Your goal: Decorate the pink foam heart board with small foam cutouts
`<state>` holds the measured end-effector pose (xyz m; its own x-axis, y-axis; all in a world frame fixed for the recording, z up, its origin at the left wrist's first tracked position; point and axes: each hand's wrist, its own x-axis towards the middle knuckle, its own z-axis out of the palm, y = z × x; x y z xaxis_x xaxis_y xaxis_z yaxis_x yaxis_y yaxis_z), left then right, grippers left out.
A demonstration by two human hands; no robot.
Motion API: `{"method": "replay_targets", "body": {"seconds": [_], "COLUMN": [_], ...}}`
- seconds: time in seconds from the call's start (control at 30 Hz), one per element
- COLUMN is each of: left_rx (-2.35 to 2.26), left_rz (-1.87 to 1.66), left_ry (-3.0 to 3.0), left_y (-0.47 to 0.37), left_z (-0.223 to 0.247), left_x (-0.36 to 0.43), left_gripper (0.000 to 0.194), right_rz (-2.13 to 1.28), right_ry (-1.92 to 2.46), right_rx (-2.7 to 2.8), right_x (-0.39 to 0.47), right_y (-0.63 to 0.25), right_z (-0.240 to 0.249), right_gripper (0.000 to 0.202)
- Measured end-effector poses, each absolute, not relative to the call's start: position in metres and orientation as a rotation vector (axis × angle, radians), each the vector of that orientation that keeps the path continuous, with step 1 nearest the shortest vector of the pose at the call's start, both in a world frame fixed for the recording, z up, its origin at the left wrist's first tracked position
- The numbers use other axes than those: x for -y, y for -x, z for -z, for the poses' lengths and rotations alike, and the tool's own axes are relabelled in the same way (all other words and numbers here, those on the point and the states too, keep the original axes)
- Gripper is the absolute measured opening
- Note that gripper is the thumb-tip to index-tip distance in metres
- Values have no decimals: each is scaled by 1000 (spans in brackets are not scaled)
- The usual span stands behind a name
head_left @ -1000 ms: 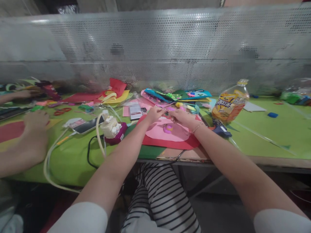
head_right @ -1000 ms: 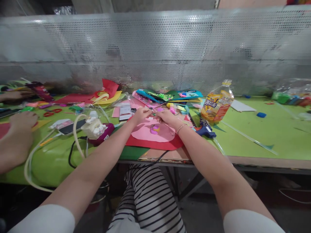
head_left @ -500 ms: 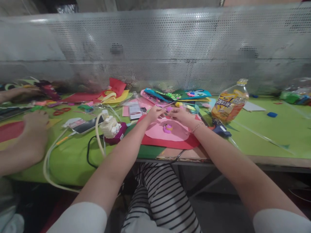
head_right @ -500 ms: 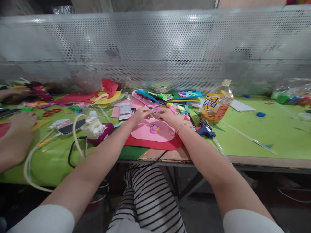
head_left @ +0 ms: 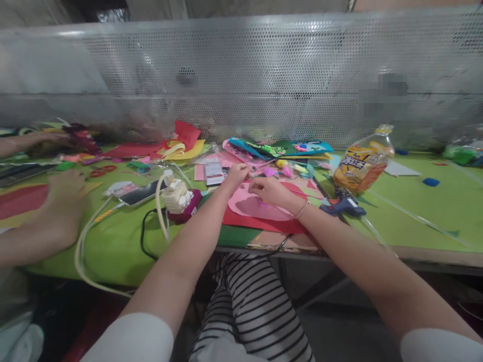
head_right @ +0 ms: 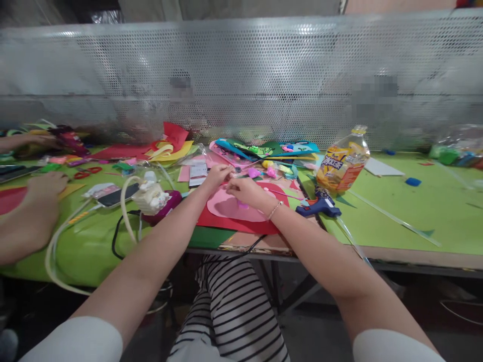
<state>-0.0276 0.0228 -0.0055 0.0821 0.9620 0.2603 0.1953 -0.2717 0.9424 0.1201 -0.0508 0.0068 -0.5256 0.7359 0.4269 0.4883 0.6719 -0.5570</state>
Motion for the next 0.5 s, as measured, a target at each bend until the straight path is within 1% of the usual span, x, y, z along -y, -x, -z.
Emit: {"method": "replay_targets", "body": {"seconds": [0.13, 0.33, 0.5], "left_rx": [-1188, -1194, -1202], "left_rz": [-1192, -1184, -1161], "left_ry": [-1577, -1566, -1566], "left_y": [25, 24, 23], "left_z": [3, 3, 1], "left_x": [-18, -17, -15], "left_gripper": [23, 21, 19], "right_rz": [-317, -326, -245], "right_ry": [880, 877, 893], "right_rx": [2351, 2362, 2417], "right_x": [59, 59, 59], "right_y": [-113, -112, -111], "right_z": [-7, -5, -4], "right_gripper": [17, 19, 21]}}
